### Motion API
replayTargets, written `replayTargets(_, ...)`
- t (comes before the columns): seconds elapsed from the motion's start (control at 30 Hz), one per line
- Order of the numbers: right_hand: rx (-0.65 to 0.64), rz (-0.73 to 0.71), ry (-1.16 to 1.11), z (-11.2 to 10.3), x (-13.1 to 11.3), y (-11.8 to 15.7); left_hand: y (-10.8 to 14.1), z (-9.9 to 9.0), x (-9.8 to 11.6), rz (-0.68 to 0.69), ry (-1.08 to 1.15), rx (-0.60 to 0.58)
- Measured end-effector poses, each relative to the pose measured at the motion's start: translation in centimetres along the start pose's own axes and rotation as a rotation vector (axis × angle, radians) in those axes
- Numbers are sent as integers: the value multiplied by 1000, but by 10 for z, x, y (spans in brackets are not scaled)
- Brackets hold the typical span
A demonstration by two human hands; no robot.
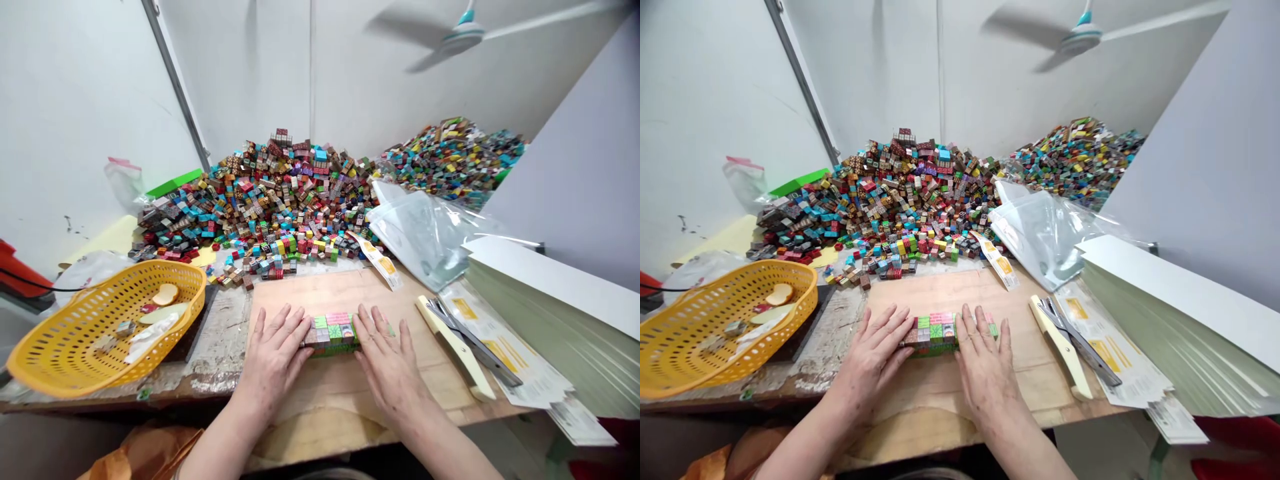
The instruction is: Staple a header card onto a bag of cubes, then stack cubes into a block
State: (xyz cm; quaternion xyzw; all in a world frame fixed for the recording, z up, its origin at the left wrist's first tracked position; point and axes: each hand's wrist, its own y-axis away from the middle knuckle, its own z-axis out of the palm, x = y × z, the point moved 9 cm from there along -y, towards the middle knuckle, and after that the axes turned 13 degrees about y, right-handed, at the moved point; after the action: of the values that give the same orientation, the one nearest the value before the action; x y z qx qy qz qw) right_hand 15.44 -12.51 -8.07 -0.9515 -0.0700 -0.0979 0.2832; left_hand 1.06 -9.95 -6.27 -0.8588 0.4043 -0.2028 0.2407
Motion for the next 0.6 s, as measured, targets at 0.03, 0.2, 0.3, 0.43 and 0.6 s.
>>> replayTargets(0.03, 1, -6, 11, 1, -1, 0, 0, 0, -1, 1, -4, -5)
replayTargets(0.2, 51, -24, 51, 1, 0, 1, 0, 0, -3, 22, -55, -43)
replayTargets(0.3, 80, -54, 72, 1, 1, 2, 0, 0, -5, 14, -107, -69)
replayTargets(0.43, 81, -58, 94, 7, 1, 2, -10, -7, 2, -9, -135, -44)
replayTargets(0.6, 131, -47, 52, 5, 3, 7, -31, 10, 31, 77, -21, -165)
